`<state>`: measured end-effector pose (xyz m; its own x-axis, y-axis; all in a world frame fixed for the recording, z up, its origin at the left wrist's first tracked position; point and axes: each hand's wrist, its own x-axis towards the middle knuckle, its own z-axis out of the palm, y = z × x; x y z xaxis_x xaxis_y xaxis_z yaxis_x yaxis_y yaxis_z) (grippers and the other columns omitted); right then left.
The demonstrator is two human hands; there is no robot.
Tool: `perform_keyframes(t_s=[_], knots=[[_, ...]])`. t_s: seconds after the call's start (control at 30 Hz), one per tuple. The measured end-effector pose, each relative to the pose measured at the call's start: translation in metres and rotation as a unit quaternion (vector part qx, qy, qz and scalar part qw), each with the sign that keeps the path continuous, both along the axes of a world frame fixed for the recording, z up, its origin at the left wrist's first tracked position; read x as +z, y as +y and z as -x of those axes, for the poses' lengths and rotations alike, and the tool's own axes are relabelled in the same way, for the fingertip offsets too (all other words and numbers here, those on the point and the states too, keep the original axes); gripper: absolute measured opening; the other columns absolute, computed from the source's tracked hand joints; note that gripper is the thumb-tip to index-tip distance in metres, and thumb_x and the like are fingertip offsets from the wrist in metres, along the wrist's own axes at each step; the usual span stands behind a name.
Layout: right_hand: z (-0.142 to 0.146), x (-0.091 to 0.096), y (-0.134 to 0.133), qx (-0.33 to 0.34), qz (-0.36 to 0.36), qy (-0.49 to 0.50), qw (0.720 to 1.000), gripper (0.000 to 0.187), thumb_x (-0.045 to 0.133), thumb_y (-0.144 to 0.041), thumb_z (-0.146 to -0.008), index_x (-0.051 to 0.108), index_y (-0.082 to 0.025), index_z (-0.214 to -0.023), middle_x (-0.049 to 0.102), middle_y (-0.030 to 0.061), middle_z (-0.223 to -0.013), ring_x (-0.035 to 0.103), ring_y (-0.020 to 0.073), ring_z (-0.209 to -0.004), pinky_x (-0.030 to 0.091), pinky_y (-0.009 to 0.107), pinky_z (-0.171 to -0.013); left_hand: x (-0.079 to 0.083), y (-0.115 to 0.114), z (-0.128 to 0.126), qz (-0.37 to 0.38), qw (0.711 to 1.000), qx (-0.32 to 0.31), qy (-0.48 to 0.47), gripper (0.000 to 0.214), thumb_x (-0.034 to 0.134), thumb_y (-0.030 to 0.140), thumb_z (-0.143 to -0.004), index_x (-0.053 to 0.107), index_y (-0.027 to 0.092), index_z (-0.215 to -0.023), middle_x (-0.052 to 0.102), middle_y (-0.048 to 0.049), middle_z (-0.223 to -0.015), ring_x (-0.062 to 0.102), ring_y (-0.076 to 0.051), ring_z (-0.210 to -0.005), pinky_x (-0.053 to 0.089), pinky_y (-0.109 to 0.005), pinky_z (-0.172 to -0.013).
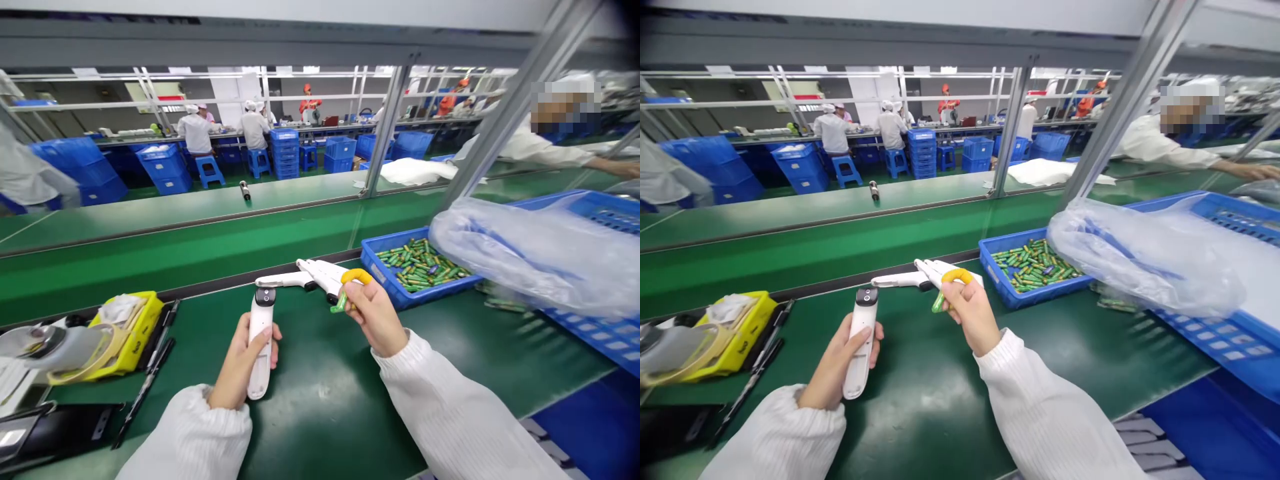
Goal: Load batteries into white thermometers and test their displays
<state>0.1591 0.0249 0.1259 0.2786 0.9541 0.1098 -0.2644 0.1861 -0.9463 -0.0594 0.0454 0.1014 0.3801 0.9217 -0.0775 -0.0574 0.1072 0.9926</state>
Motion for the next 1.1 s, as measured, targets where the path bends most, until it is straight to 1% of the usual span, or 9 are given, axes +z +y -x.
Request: perform_keyframes(t_s=[0.2,0.3,0.47,0.53,0.7,0.87,0.97,1.03,1.1], knots=[[0.038,-0.021,-0.019,0.076,0.022,-0.115,0.99,0.033,0.068,-0.044,-0.076,0.051,-0.018,-0.086,0.051,-0.0039,-0.061,0.051,0.0098,-0.052,0.041,0.021,-0.049,-0.007,-0.008,-0.005,0.059,0.992,-0.002,-0.112,0.031,0.053,0.044,-0.086,0.05,0.019,-0.106,0.058,-0.006,-0.1,0.061,-0.019,-0.087,0.051,-0.03,-0.076],[0.047,-0.028,-0.028,0.09,0.029,-0.233,0.968,0.025,0.061,-0.042,-0.082,0.054,-0.018,-0.083,0.051,-0.0029,-0.059,0.048,0.0099,-0.05,0.038,0.022,-0.048,-0.01,-0.013,-0.004,0.049,0.988,-0.026,-0.143,0.058,0.062,0.039,-0.083,0.032,0.029,-0.132,0.059,-0.0058,-0.107,0.061,-0.019,-0.088,0.052,-0.029,-0.072],[0.048,-0.029,-0.034,0.056,-0.13,-0.509,0.849,0.019,0.055,-0.026,-0.085,0.055,-0.018,-0.068,0.05,-0.0022,-0.054,0.046,0.0101,-0.05,0.033,0.024,-0.052,-0.011,-0.019,-0.005,0.05,0.987,-0.011,-0.151,0.084,0.07,0.033,-0.078,0.015,0.033,-0.142,0.06,-0.0057,-0.102,0.06,-0.017,-0.08,0.053,-0.025,-0.062],[0.045,-0.029,-0.031,0.079,-0.164,-0.528,0.83,0.019,0.054,-0.024,-0.085,0.053,-0.018,-0.067,0.051,-0.0021,-0.056,0.045,0.0096,-0.051,0.033,0.024,-0.053,-0.011,-0.019,-0.006,0.06,0.987,0.002,-0.152,0.081,0.071,0.034,-0.076,0.019,0.033,-0.139,0.061,-0.0065,-0.104,0.061,-0.018,-0.078,0.054,-0.026,-0.058],[0.039,-0.032,-0.024,0.156,-0.144,-0.471,0.856,0.017,0.056,-0.023,-0.084,0.054,-0.018,-0.067,0.046,-0.0047,-0.055,0.036,0.0062,-0.043,0.03,0.021,-0.044,-0.007,-0.017,-0.004,0.083,0.984,0.028,-0.155,0.073,0.071,0.035,-0.075,0.027,0.034,-0.133,0.063,-0.0064,-0.103,0.066,-0.021,-0.076,0.057,-0.031,-0.056],[0.035,-0.032,-0.021,0.143,-0.206,-0.542,0.802,0.022,0.047,-0.026,-0.091,0.064,-0.017,-0.082,0.06,0.0054,-0.075,0.053,0.0148,-0.063,0.043,0.028,-0.059,-0.003,-0.012,0.0,0.07,0.984,0.062,-0.154,0.074,0.07,0.037,-0.077,0.024,0.034,-0.135,0.062,-0.0065,-0.105,0.066,-0.026,-0.094,0.058,-0.031,-0.063],[0.031,-0.026,-0.021,0.138,-0.144,-0.437,0.877,0.02,0.047,-0.028,-0.092,0.065,-0.018,-0.092,0.059,0.007,-0.087,0.056,0.0158,-0.073,0.047,0.029,-0.065,-0.003,-0.01,-0.001,0.072,0.982,0.054,-0.164,0.067,0.068,0.037,-0.079,0.026,0.034,-0.132,0.06,-0.0059,-0.107,0.065,-0.028,-0.1,0.058,-0.034,-0.067],[0.029,-0.023,-0.021,0.152,-0.085,-0.276,0.945,0.019,0.051,-0.032,-0.092,0.063,-0.02,-0.098,0.055,0.0035,-0.082,0.053,0.0116,-0.062,0.045,0.026,-0.056,-0.004,-0.01,-0.002,0.072,0.982,0.046,-0.17,0.061,0.067,0.038,-0.08,0.029,0.033,-0.127,0.058,-0.0065,-0.111,0.063,-0.028,-0.104,0.058,-0.035,-0.069],[0.029,-0.021,-0.021,0.191,-0.044,-0.122,0.973,0.023,0.055,-0.039,-0.089,0.061,-0.02,-0.101,0.052,0.0008,-0.078,0.044,0.0066,-0.049,0.04,0.023,-0.046,-0.004,-0.011,-0.004,0.068,0.982,0.042,-0.171,0.059,0.067,0.039,-0.079,0.03,0.032,-0.125,0.057,-0.0076,-0.115,0.062,-0.029,-0.106,0.058,-0.035,-0.069]])
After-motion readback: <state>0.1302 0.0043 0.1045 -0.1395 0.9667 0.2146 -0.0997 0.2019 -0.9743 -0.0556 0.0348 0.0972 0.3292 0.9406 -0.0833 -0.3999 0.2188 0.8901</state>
